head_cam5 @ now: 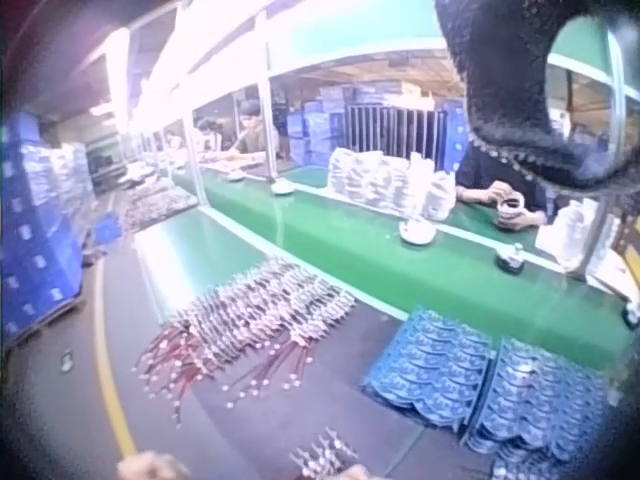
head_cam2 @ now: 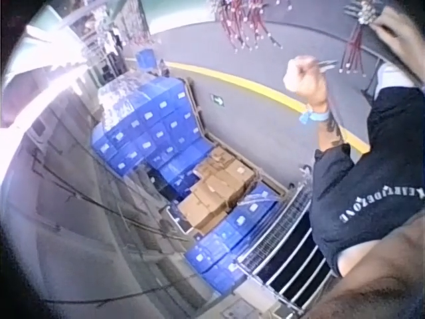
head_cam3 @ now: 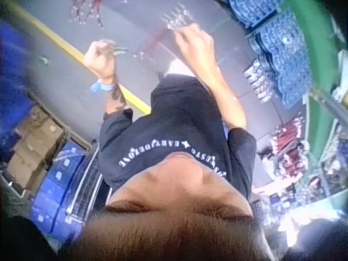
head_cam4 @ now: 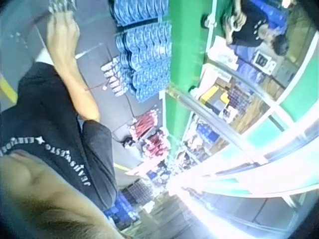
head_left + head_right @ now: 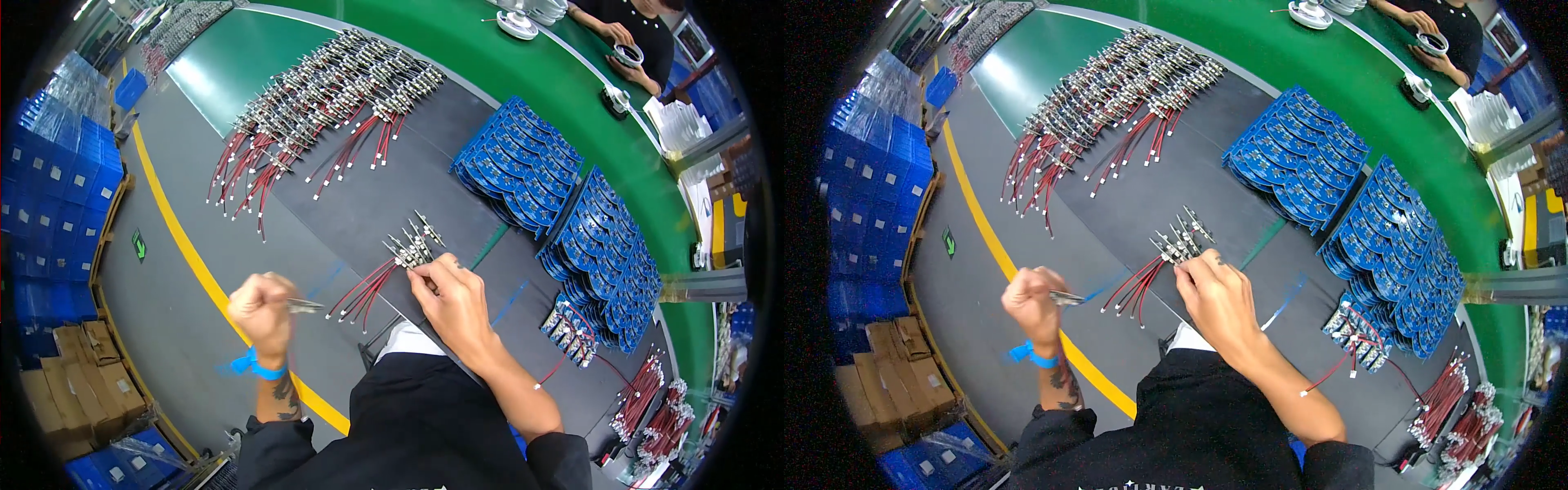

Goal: The person assembles electronic components and wire harnesses onto a printed circuit board by hand.

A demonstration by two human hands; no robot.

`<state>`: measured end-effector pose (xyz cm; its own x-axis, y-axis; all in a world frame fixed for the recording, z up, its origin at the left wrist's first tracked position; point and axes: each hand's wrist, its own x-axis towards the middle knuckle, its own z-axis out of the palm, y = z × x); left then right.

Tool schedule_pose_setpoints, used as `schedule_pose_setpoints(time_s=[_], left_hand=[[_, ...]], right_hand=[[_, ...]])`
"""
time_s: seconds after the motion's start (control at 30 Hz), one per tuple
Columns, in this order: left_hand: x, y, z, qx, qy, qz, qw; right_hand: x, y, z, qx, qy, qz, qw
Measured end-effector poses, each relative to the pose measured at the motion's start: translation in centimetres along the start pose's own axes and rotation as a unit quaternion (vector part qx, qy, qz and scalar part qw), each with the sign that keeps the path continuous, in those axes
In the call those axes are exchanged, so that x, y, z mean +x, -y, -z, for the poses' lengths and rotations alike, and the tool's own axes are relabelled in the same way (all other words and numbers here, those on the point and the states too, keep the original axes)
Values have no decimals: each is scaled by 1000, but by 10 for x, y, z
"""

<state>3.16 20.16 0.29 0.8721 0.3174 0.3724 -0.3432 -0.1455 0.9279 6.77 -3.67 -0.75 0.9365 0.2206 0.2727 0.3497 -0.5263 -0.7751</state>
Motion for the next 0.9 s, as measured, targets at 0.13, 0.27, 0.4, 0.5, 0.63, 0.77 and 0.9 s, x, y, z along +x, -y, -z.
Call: schedule_pose_setpoints(time_s=[0.13, 0.27, 0.4, 0.5, 0.63, 0.77, 0.9], left_hand=[[4, 8, -52, 101, 59, -174, 978], [1, 7, -77, 84, 55, -234, 967], [-1, 13, -82, 53, 61, -207, 975], [-3, 14, -81, 81, 88, -202, 972], [2, 3, -81, 94, 67, -122, 986], [0, -3, -66, 202, 64, -23, 977], [-13, 7, -65, 294, 154, -65, 941]], right_hand=[[-3, 14, 9, 52, -19, -19, 998], [-15, 30, 21, 228, 123, -61, 964], [-16, 25, 21, 189, 98, -70, 975], [-13, 27, 21, 123, 88, 20, 988], [-12, 22, 18, 73, 65, 44, 994], [-7, 16, 11, 81, 19, -20, 996], [-5, 13, 2, 33, 10, -9, 999]])
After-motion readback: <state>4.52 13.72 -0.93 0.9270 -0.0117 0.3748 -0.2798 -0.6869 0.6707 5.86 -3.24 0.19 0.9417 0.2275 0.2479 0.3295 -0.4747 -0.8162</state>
